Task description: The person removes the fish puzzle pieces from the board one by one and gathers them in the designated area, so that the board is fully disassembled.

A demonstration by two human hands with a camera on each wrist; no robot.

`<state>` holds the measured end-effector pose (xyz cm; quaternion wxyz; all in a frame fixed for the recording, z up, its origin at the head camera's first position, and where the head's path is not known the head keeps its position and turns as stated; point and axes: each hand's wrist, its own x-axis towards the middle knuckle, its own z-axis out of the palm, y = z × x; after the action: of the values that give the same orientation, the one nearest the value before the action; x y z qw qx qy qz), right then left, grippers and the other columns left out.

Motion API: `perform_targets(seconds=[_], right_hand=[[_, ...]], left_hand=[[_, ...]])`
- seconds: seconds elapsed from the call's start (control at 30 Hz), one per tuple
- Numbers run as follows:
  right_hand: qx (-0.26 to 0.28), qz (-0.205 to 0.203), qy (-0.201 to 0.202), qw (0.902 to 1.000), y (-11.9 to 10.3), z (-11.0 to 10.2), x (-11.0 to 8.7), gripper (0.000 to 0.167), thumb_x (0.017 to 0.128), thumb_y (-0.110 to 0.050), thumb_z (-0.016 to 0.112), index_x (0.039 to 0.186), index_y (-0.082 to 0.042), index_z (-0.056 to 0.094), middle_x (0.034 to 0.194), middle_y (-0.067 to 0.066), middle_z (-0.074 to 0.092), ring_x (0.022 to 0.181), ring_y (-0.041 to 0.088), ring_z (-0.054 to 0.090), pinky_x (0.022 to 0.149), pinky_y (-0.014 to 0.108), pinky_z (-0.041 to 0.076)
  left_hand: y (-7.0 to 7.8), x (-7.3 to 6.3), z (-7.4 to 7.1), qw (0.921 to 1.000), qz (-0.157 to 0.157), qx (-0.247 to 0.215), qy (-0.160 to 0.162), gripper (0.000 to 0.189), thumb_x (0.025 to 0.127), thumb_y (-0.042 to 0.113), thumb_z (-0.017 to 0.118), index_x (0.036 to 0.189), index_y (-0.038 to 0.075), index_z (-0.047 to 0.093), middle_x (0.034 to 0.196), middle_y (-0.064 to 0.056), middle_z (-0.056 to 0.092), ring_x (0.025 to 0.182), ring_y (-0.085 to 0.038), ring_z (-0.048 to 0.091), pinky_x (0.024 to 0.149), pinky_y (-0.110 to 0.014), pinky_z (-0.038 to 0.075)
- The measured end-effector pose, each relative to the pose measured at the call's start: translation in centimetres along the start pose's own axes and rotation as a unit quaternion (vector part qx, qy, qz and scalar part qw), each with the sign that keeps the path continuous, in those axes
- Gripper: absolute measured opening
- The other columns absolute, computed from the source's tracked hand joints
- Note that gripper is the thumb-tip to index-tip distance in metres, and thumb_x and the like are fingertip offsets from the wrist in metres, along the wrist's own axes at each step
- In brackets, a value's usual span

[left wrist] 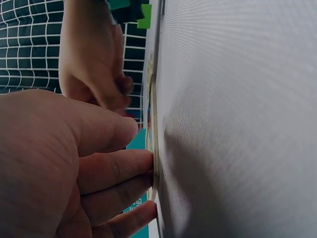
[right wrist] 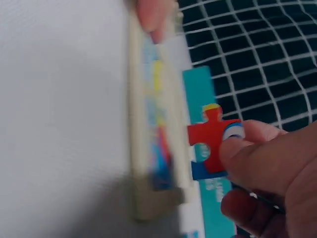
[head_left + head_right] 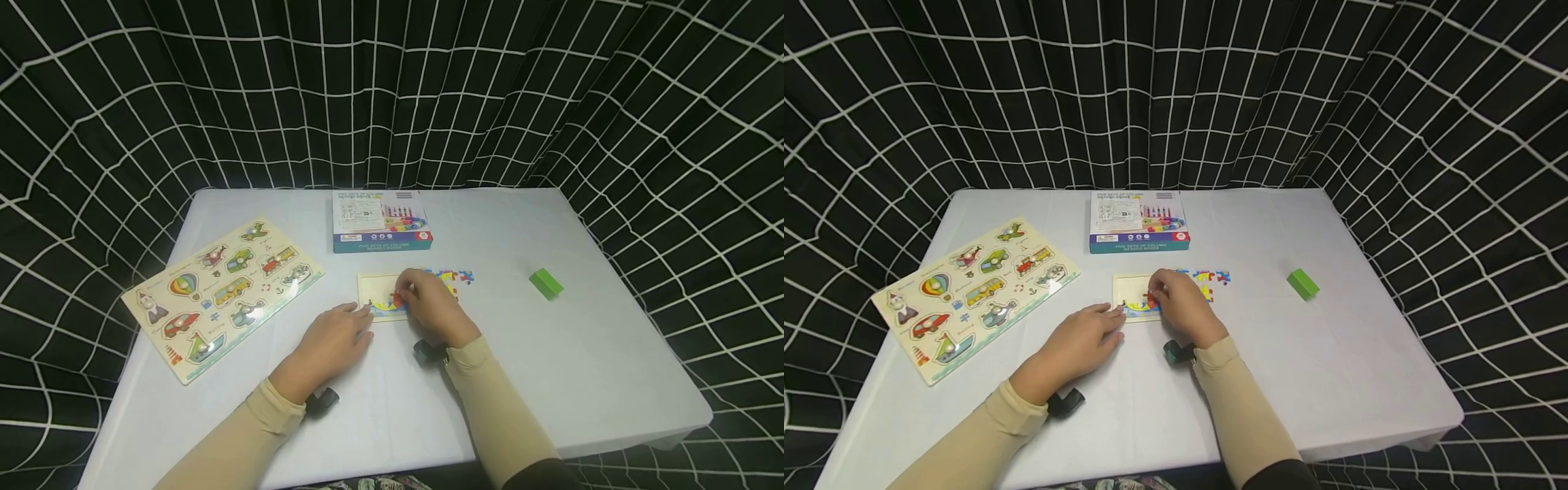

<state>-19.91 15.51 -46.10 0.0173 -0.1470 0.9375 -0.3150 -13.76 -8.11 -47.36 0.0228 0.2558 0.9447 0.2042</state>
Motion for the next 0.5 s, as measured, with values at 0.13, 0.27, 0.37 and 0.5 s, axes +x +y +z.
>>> perform_targets(seconds=[0.13,0.27,0.37,0.5], right_hand=[[0.044,0.031,0.052,0.9972,1.4,-1.9,-0.1,0.010,0.106,-0.005,0.067,0.111,-0.012,0.072,0.111,0.006,0.076,0.097,0.026,0.066,0.084,0.040,0.056],[0.064,0.104,0.082,0.9891,4.4,-4.8,-0.9,0.015,0.109,-0.011,0.064,0.121,-0.008,0.072,0.121,0.015,0.075,0.110,0.034,0.068,0.092,0.047,0.058],[0.056,0.162,0.070,0.9827,6.8,-6.7,-1.9,0.020,0.110,-0.014,0.062,0.125,-0.008,0.073,0.127,0.017,0.073,0.117,0.037,0.067,0.097,0.049,0.057],[0.044,0.183,0.022,0.9818,8.8,-8.1,-2.8,0.021,0.108,-0.013,0.064,0.124,-0.006,0.076,0.127,0.019,0.073,0.114,0.035,0.065,0.094,0.043,0.054]], left_hand=[[0.0,0.0,0.0,1.0000,-0.003,-0.002,-0.002,0.041,0.107,0.028,0.070,0.141,0.007,0.073,0.153,-0.006,0.067,0.147,-0.033,0.060,0.123,-0.051,0.050],[-0.1,-0.1,0.1,1.0000,-0.003,-0.007,-0.003,0.041,0.107,0.028,0.069,0.142,0.007,0.073,0.154,-0.006,0.067,0.147,-0.033,0.060,0.124,-0.051,0.049],[-0.1,-0.1,0.2,1.0000,-0.002,-0.009,-0.001,0.041,0.106,0.028,0.070,0.141,0.007,0.074,0.153,-0.007,0.067,0.147,-0.034,0.060,0.124,-0.052,0.049],[0.0,-0.1,0.1,0.9999,-0.005,-0.011,-0.005,0.041,0.107,0.028,0.070,0.142,0.007,0.073,0.154,-0.006,0.066,0.148,-0.033,0.059,0.124,-0.052,0.049]])
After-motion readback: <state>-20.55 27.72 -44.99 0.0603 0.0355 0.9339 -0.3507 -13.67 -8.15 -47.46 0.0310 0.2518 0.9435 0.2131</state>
